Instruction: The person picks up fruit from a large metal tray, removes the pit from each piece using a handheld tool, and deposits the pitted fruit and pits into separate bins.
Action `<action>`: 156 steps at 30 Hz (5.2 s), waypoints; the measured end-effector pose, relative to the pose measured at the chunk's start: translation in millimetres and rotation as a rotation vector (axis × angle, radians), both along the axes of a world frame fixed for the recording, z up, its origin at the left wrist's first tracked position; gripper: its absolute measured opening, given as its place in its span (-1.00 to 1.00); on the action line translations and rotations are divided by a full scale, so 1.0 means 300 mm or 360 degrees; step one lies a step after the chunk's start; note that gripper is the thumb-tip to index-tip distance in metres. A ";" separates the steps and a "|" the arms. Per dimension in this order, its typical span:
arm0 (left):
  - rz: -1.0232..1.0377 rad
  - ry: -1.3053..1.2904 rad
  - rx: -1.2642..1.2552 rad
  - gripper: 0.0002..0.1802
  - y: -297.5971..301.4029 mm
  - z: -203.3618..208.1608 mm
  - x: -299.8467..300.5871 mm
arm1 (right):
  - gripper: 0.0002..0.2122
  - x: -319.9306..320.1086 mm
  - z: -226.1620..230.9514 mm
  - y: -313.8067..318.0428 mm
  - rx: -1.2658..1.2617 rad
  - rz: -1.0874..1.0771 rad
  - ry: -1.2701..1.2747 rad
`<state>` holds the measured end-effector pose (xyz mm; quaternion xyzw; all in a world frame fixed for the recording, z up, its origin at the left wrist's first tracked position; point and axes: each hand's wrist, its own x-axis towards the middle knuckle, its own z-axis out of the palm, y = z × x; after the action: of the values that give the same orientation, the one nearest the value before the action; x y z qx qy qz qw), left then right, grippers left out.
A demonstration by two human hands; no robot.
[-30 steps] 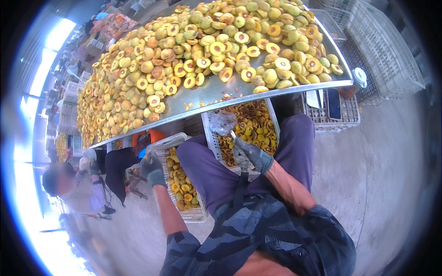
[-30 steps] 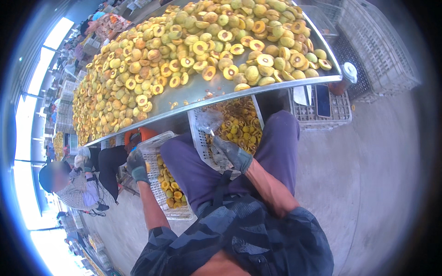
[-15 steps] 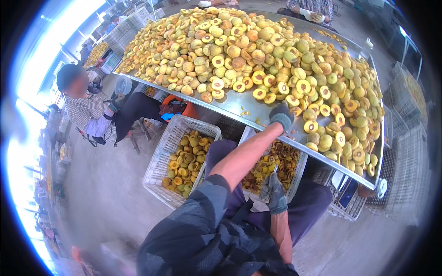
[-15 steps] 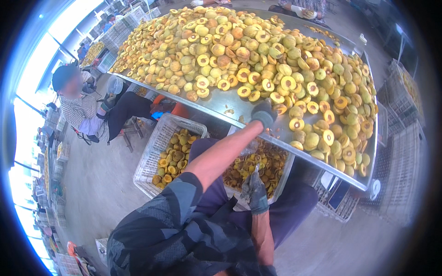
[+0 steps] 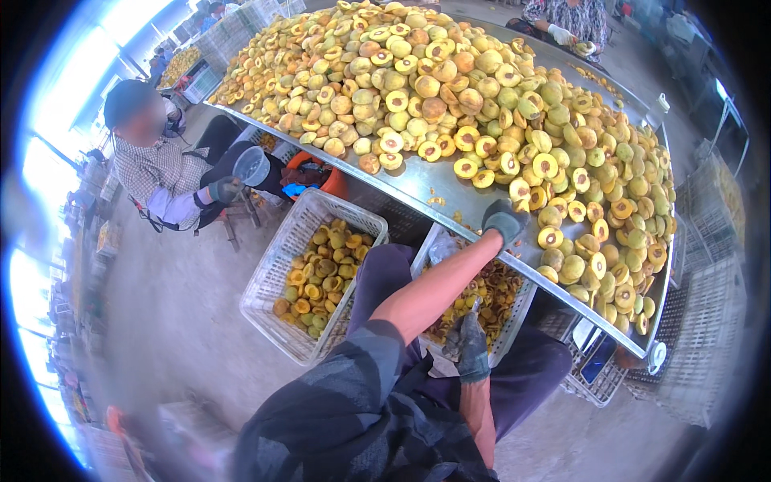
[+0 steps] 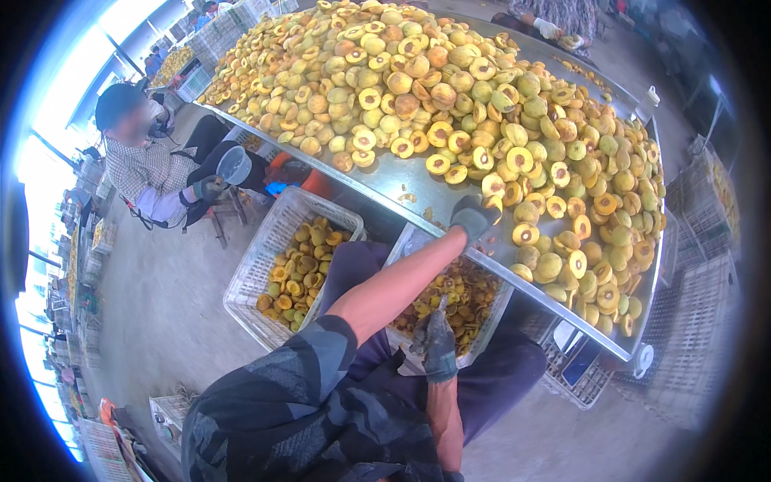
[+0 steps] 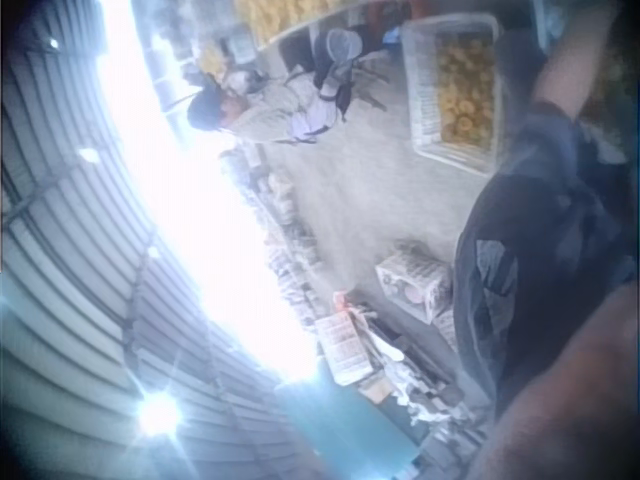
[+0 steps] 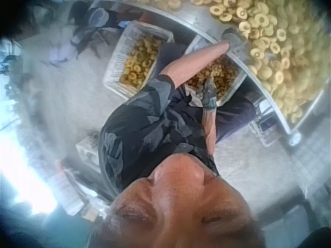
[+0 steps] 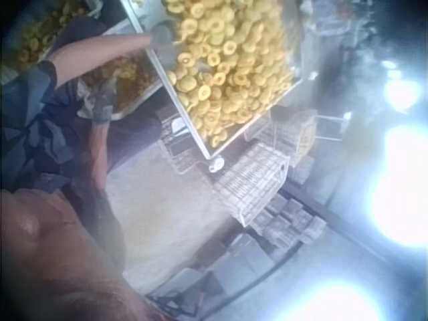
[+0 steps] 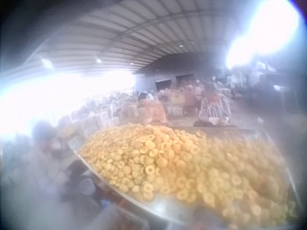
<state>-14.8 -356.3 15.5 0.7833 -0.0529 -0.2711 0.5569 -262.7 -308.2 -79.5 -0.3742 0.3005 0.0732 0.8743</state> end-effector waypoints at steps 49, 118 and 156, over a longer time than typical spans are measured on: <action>0.0136 0.0162 -0.1533 -0.39 0.607 0.040 -0.473 | -0.78 0.014 0.380 0.135 -0.1260 0.0114 -0.0446; 0.0550 0.0813 -0.1522 -0.55 0.467 0.054 -0.437 | -0.48 -0.062 0.345 0.052 0.1198 0.0072 -0.0262; -0.0794 -0.1410 0.1116 -0.51 -0.192 -0.274 0.035 | -0.52 -0.019 0.076 -0.076 0.0100 -0.0270 -0.0184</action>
<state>-4.4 -413.8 -66.6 0.9219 -0.3686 -0.0432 0.1111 -268.3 -331.2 -56.5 -0.3234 0.2776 -0.0134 0.9045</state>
